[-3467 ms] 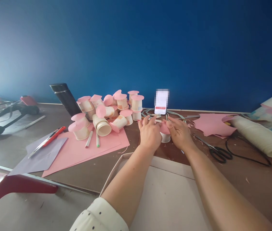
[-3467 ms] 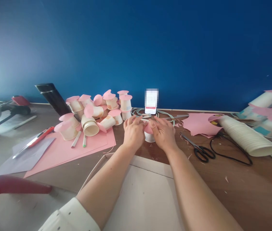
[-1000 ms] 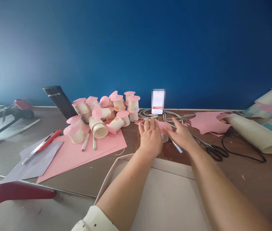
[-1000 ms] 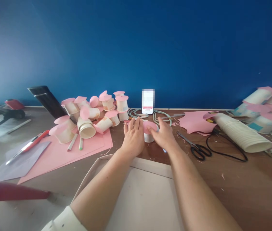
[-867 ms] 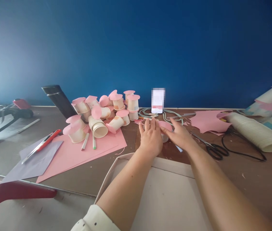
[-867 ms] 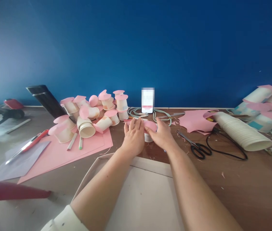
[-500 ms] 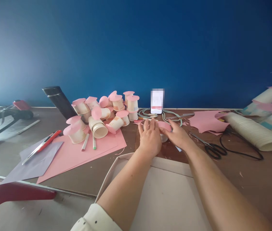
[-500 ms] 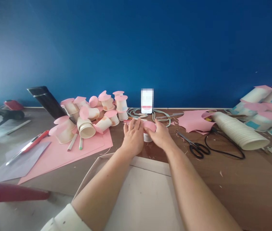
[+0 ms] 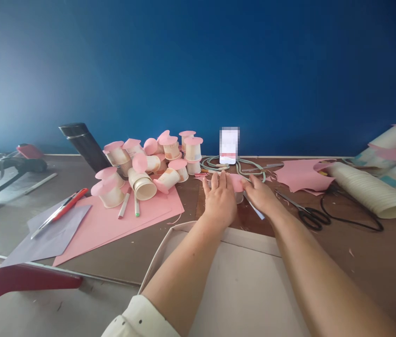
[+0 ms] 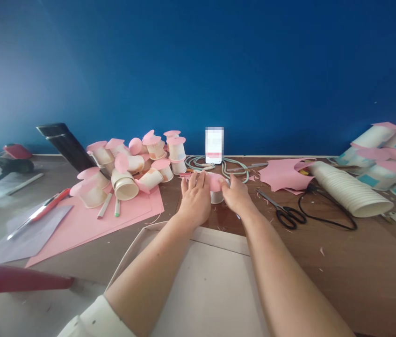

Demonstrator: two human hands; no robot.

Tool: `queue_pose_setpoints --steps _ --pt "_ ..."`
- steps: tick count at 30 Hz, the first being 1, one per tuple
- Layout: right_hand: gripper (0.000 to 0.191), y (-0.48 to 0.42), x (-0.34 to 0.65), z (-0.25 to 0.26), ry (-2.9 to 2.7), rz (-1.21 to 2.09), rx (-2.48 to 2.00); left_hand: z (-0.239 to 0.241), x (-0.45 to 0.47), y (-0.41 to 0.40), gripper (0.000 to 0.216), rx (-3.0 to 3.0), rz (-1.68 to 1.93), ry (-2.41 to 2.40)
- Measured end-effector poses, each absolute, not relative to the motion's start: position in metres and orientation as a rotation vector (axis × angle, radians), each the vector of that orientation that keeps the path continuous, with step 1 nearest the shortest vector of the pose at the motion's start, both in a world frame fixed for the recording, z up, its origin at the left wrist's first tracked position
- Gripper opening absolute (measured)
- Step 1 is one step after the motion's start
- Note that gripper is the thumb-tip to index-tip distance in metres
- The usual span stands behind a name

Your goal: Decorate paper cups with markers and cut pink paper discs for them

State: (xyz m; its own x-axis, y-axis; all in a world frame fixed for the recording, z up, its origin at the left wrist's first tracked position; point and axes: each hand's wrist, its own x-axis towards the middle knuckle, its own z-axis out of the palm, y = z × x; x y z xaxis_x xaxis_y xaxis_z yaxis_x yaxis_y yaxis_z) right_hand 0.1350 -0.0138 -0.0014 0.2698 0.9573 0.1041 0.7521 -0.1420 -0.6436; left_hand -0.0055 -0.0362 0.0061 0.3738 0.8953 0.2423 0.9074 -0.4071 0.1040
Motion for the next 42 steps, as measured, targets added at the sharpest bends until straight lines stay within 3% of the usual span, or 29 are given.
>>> queue_pose_setpoints --steps 27,34,42 --pt "0.054 -0.004 0.134 0.002 -1.126 0.468 -1.755 0.0 -0.001 -0.03 0.072 -2.451 -0.549 -1.799" --pt "0.064 0.016 0.129 -0.007 -1.095 0.56 -1.728 0.0 -0.005 -0.025 0.057 -2.435 -0.629 -1.75" --pt "0.06 0.018 0.132 -0.007 -1.077 0.62 -1.695 0.002 -0.007 -0.022 0.054 -2.444 -0.656 -1.768"
